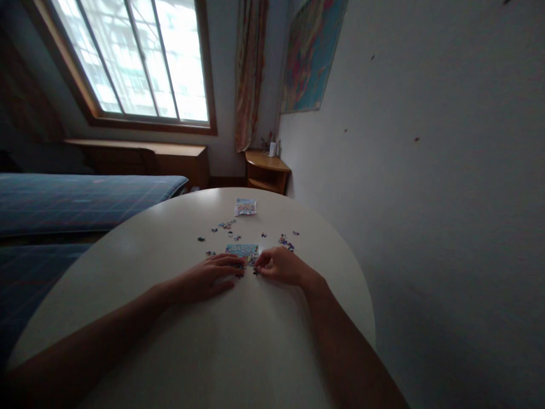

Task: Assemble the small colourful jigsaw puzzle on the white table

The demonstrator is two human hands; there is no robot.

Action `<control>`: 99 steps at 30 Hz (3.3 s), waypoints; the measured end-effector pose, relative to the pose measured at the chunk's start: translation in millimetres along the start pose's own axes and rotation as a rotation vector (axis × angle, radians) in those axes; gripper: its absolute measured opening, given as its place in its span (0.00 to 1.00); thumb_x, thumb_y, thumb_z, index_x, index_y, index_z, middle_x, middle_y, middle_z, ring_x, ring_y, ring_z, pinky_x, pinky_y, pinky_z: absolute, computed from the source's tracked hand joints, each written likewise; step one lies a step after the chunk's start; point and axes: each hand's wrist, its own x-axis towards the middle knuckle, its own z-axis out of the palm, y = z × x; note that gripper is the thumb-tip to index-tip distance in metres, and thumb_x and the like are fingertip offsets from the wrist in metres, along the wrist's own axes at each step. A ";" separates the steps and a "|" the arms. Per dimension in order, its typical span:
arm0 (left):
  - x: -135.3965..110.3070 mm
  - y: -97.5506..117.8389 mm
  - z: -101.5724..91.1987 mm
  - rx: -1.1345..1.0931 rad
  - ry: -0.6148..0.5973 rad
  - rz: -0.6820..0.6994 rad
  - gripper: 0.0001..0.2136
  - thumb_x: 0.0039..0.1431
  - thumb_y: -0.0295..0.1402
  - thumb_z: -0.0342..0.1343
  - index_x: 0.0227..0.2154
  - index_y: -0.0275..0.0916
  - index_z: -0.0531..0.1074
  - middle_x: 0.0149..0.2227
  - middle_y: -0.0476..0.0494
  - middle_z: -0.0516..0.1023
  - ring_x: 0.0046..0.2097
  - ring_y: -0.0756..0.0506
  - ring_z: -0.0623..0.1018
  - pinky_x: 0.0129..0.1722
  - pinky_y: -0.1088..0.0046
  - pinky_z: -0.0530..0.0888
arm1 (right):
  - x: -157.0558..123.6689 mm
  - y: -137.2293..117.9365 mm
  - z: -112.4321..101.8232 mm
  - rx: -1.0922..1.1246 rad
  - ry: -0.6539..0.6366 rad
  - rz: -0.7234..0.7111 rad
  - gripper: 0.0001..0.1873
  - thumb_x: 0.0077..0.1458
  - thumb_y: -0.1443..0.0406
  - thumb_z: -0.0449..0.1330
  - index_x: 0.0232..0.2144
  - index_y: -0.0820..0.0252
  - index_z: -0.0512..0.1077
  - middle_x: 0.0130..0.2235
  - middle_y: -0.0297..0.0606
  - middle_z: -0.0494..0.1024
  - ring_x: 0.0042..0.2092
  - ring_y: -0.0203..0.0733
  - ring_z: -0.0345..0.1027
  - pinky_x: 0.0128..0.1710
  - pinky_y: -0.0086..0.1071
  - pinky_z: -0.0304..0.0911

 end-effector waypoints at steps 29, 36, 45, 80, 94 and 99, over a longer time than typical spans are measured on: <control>-1.7 -2.6 2.5 -0.041 0.037 0.016 0.16 0.65 0.34 0.55 0.55 0.47 0.71 0.63 0.44 0.67 0.64 0.40 0.66 0.64 0.55 0.63 | -6.2 71.1 -23.5 -0.272 0.465 0.405 0.15 0.59 0.68 0.57 0.45 0.62 0.79 0.47 0.49 0.79 0.44 0.45 0.74 0.47 0.36 0.66; -1.5 -1.3 -0.1 -0.033 0.024 0.015 0.16 0.65 0.34 0.55 0.55 0.46 0.71 0.63 0.44 0.68 0.64 0.39 0.66 0.64 0.55 0.63 | 1.6 69.6 -8.7 -0.376 0.423 0.376 0.16 0.62 0.60 0.56 0.49 0.52 0.78 0.53 0.46 0.75 0.55 0.50 0.66 0.57 0.42 0.58; -1.5 -2.4 1.4 -0.026 0.027 0.007 0.16 0.65 0.34 0.55 0.54 0.47 0.72 0.63 0.44 0.68 0.64 0.39 0.66 0.65 0.55 0.62 | 1.9 55.4 -5.5 -0.383 0.358 0.295 0.16 0.62 0.59 0.57 0.50 0.49 0.77 0.52 0.43 0.75 0.53 0.51 0.66 0.55 0.43 0.59; -1.0 -0.4 -0.3 -0.045 0.033 0.008 0.16 0.63 0.34 0.56 0.54 0.46 0.72 0.62 0.44 0.68 0.63 0.39 0.67 0.64 0.56 0.63 | 19.1 44.6 7.5 -0.345 0.504 0.328 0.13 0.56 0.59 0.61 0.40 0.56 0.81 0.45 0.45 0.79 0.48 0.48 0.69 0.49 0.39 0.63; -1.7 -1.5 1.0 -0.036 0.039 0.015 0.16 0.64 0.33 0.56 0.55 0.47 0.71 0.62 0.44 0.68 0.63 0.40 0.67 0.63 0.55 0.64 | 18.8 36.3 7.5 -0.195 0.487 0.345 0.08 0.48 0.64 0.66 0.34 0.56 0.79 0.41 0.40 0.81 0.49 0.50 0.71 0.53 0.44 0.62; -2.6 -3.0 1.7 -0.006 0.022 0.016 0.17 0.65 0.35 0.55 0.56 0.46 0.71 0.63 0.44 0.67 0.64 0.39 0.66 0.64 0.56 0.63 | 15.5 29.5 5.4 -0.025 0.487 0.286 0.10 0.52 0.64 0.64 0.39 0.56 0.78 0.38 0.38 0.83 0.41 0.44 0.76 0.47 0.39 0.67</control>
